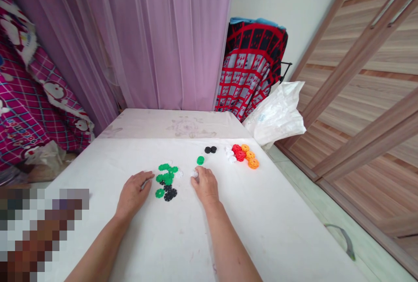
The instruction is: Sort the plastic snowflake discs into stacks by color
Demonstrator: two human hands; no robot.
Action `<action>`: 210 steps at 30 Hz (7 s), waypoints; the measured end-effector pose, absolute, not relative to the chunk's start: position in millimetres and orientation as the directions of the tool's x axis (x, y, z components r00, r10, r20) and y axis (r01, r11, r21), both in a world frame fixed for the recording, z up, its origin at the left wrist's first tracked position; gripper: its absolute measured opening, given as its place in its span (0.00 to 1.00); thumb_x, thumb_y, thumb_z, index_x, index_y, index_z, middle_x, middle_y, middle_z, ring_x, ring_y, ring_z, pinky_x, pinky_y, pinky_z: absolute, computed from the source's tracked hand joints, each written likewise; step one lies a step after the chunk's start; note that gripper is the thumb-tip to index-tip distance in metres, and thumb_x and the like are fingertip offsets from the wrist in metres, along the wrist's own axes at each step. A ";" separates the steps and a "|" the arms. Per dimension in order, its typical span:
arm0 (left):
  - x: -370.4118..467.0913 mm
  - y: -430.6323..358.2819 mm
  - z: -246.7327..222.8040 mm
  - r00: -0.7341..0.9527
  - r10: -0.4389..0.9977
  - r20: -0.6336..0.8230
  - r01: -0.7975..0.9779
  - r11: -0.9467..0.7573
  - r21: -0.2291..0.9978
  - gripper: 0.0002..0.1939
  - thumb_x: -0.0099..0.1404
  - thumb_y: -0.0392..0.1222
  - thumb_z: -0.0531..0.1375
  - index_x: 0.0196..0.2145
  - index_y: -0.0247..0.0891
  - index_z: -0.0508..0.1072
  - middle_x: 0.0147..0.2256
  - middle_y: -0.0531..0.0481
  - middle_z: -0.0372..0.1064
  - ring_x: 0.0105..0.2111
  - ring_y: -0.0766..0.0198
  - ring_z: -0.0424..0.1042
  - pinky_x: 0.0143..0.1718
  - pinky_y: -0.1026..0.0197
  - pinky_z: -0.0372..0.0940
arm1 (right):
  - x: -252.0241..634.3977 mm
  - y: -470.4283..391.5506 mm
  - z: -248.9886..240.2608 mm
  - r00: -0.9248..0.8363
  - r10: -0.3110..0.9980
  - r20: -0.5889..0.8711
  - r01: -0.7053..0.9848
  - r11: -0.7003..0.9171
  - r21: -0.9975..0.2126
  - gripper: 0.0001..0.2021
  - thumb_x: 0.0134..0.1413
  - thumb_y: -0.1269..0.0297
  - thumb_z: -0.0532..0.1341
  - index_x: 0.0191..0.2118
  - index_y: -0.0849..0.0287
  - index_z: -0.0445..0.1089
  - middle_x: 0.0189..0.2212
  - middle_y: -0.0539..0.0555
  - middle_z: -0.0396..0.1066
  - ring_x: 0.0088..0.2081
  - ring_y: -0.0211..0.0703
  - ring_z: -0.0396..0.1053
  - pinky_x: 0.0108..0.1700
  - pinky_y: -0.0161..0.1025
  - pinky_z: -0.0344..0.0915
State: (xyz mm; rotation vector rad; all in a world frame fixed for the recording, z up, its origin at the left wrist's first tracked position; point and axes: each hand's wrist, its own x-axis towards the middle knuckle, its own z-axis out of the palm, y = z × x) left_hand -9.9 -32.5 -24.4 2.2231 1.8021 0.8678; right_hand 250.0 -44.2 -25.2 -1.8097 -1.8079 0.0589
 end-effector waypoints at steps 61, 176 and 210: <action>-5.7 -34.1 -20.4 0.113 0.940 0.323 0.849 -0.260 0.460 0.17 0.64 0.43 0.51 0.44 0.44 0.76 0.50 0.49 0.74 0.55 0.52 0.67 0.59 0.43 0.57 | 266.4 -49.9 -29.1 0.153 0.849 0.505 0.901 0.090 -0.425 0.04 0.49 0.68 0.60 0.33 0.55 0.70 0.32 0.51 0.74 0.37 0.45 0.66 0.41 0.40 0.59; -9.1 -31.8 -25.4 0.113 0.936 0.333 0.834 -0.271 0.480 0.17 0.65 0.44 0.50 0.43 0.44 0.76 0.48 0.49 0.75 0.54 0.52 0.68 0.58 0.42 0.58 | 341.0 27.6 8.5 0.361 0.881 0.307 0.826 -0.149 -0.544 0.16 0.48 0.62 0.62 0.45 0.54 0.65 0.38 0.50 0.76 0.36 0.43 0.71 0.36 0.38 0.63; -2.1 -35.9 -17.3 0.215 0.944 0.248 0.834 -0.310 0.457 0.20 0.65 0.48 0.53 0.54 0.49 0.70 0.57 0.49 0.67 0.60 0.52 0.61 0.62 0.38 0.49 | 176.8 -48.0 -2.2 -0.209 0.924 0.320 0.864 0.328 -0.381 0.16 0.54 0.65 0.60 0.49 0.53 0.71 0.42 0.55 0.73 0.44 0.47 0.68 0.46 0.42 0.65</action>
